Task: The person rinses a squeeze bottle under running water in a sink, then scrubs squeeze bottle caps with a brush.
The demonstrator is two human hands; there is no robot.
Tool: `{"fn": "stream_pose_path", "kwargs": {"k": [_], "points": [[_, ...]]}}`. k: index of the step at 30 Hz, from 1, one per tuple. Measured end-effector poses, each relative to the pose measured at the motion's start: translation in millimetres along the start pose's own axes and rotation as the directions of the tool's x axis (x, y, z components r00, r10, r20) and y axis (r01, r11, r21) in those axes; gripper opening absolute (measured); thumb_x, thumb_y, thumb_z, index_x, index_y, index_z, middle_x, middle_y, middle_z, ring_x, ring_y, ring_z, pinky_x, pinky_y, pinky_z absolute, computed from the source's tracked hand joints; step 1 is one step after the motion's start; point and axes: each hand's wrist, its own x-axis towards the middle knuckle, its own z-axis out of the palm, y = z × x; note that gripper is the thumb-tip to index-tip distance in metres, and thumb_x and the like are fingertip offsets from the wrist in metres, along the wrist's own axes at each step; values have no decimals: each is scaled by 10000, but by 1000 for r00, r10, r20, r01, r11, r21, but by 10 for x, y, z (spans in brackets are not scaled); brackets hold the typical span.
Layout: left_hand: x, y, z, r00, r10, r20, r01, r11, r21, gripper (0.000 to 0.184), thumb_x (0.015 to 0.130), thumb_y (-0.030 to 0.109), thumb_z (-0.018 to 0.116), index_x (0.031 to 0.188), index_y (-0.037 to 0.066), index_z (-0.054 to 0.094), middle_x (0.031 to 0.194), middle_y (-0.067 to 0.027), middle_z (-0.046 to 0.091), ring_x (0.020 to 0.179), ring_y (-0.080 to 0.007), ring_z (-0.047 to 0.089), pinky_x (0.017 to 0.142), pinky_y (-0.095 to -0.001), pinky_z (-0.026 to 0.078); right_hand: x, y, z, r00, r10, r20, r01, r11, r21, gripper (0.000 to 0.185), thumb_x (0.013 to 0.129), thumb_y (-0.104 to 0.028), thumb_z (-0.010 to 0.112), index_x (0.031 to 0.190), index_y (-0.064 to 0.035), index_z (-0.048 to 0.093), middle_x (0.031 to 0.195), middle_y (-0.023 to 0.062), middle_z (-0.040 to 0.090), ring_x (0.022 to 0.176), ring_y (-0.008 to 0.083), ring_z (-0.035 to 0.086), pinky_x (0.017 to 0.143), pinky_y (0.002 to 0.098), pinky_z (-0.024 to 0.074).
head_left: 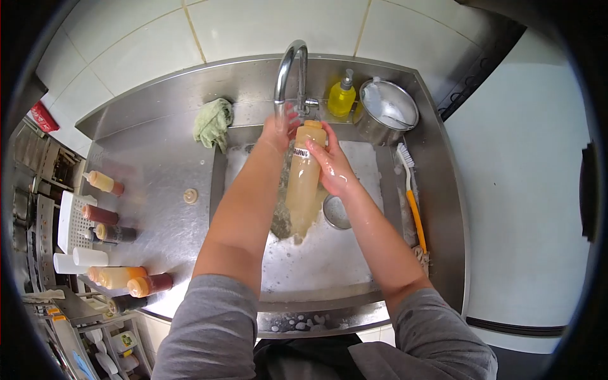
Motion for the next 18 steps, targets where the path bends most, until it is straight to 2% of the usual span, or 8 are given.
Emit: {"fn": "stream_pose_path", "kwargs": {"k": [1, 6, 9, 11, 12, 14, 16, 18], "points": [[34, 73, 97, 999, 28, 17, -27, 1000, -13, 439, 925, 373, 441, 1275, 107, 450, 1245, -117, 497, 1102, -285, 501, 917, -442, 422, -22, 37, -17, 999, -48, 22, 47, 998, 31, 808, 835, -121, 674, 1424, -118, 121, 1216, 116, 496, 1083, 181, 515, 916, 326, 429], [60, 201, 185, 998, -35, 44, 44, 978, -202, 448, 907, 400, 469, 1255, 117, 470, 1218, -106, 505, 1069, -260, 497, 889, -416, 421, 5, 198, -232, 986, -113, 120, 120, 991, -52, 727, 825, -73, 668, 1379, -106, 199, 1191, 78, 500, 1090, 168, 506, 937, 310, 414], [-442, 113, 17, 952, 180, 249, -240, 941, 237, 601, 896, 521, 478, 1303, 81, 441, 1186, -107, 530, 1026, -221, 534, 877, -357, 427, 45, 249, -150, 991, -107, 86, 113, 991, -73, 671, 821, -52, 662, 1344, -116, 247, 1190, 63, 497, 1104, 161, 496, 958, 312, 398], [-716, -76, -192, 967, 109, 230, -171, 948, 269, 617, 908, 529, 452, 1299, 52, 446, 1187, -110, 536, 1044, -208, 530, 895, -351, 419, 72, 254, -8, 944, -319, 82, 327, 938, -115, 635, 817, -74, 668, 1317, -119, 277, 1195, 80, 503, 1097, 177, 508, 948, 325, 408], [-814, -141, -294, 975, 51, 216, -114, 951, 288, 637, 919, 538, 425, 1294, 23, 450, 1188, -112, 543, 1062, -195, 526, 913, -344, 411, 99, 265, 38, 944, -316, 92, 325, 939, -113, 635, 817, -74, 668, 1317, -119, 277, 1195, 80, 503, 1097, 177, 508, 948, 325, 408], [-888, -352, -600, 990, -11, 139, -17, 979, 202, 641, 927, 536, 410, 1282, 4, 460, 1181, -109, 548, 1058, -183, 527, 912, -331, 414, 160, 302, 157, 914, -344, 218, 406, 750, -522, 618, 826, -32, 645, 1314, -113, 275, 1223, 81, 463, 1085, 153, 490, 914, 312, 431], [-953, -442, -891, 995, -74, 62, 68, 993, 91, 648, 935, 534, 394, 1270, -16, 469, 1173, -106, 553, 1054, -171, 529, 911, -318, 417, 250, 305, 231, 907, -347, 237, 415, 644, -643, 577, 794, -81, 706, 1247, -89, 349, 1145, 83, 511, 1037, 140, 512, 843, 307, 464], [-1050, -452, -1140, 961, -102, 258, 50, 978, 203, 632, 931, 533, 412, 1242, -10, 501, 1135, -99, 569, 1006, -151, 532, 876, -300, 436, 355, 190, 246, 950, -134, 281, 309, 518, -797, 480, 747, -156, 768, 1125, -48, 493, 1071, 86, 560, 972, 123, 533, 805, 293, 465]]}}
